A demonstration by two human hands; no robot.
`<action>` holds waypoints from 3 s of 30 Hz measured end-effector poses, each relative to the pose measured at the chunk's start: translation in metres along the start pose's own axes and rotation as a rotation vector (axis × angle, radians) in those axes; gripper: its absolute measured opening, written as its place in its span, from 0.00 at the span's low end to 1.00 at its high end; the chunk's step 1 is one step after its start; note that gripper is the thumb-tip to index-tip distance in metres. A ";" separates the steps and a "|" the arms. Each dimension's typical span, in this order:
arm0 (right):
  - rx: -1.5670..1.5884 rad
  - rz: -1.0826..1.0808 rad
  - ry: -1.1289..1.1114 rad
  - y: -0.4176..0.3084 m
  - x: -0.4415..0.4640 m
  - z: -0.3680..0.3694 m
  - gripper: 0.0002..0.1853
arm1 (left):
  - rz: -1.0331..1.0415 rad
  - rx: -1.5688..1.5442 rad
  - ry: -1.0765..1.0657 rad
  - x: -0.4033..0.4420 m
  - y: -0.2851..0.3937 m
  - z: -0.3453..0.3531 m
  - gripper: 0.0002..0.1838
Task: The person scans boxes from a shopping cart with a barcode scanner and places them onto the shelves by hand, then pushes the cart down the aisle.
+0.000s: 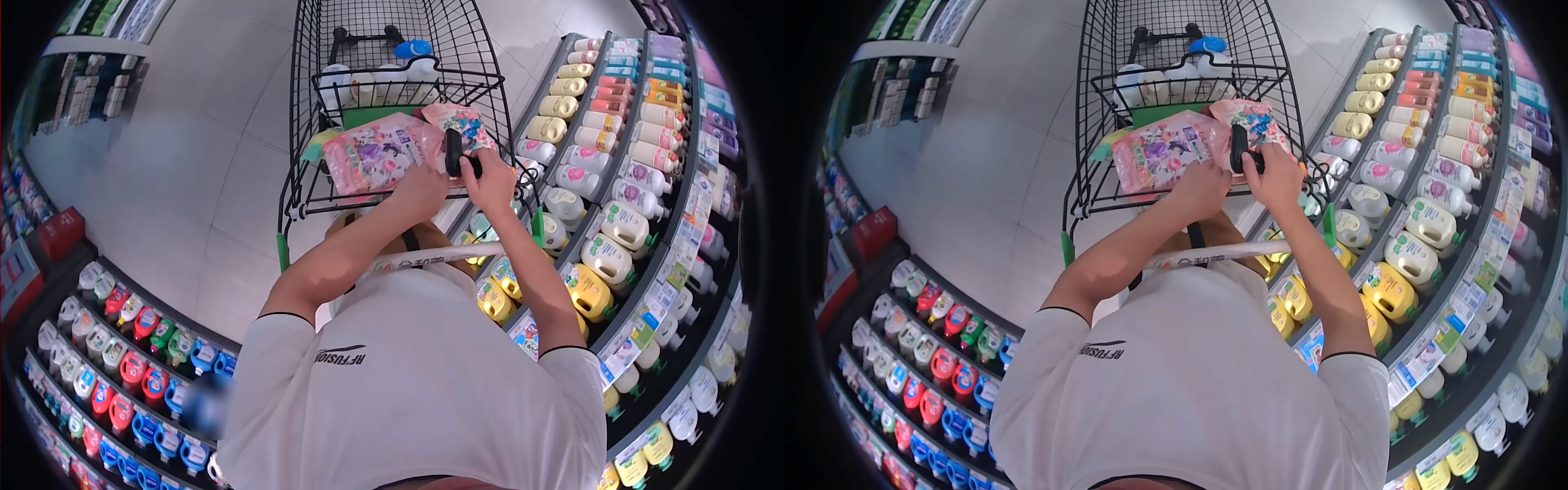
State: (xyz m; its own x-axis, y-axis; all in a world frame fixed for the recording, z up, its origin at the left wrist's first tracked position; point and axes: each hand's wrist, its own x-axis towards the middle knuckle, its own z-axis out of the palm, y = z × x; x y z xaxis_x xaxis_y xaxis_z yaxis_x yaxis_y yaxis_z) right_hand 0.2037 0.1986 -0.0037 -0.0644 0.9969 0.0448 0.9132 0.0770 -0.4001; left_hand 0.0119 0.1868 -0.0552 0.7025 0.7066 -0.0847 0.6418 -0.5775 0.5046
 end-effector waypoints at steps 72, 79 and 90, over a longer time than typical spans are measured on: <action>0.058 -1.253 -0.534 -0.503 0.272 0.181 0.13 | -1.125 -0.052 0.716 -0.236 -0.249 -0.193 0.05; 0.065 -1.314 -0.559 -0.559 0.265 0.206 0.14 | -1.173 -0.182 0.629 -0.284 -0.281 -0.208 0.11; 0.167 -1.410 -0.522 -0.676 0.231 0.297 0.18 | -1.261 -0.210 0.559 -0.417 -0.353 -0.222 0.17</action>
State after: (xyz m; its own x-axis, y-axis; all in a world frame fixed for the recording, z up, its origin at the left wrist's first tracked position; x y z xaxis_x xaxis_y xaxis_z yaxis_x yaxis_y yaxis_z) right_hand -0.5484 0.3812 0.0053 -0.9866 -0.0013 0.1630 -0.0683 0.9112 -0.4062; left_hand -0.5758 0.1862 -0.0073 -0.5539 0.7948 -0.2479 0.6502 0.5989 0.4675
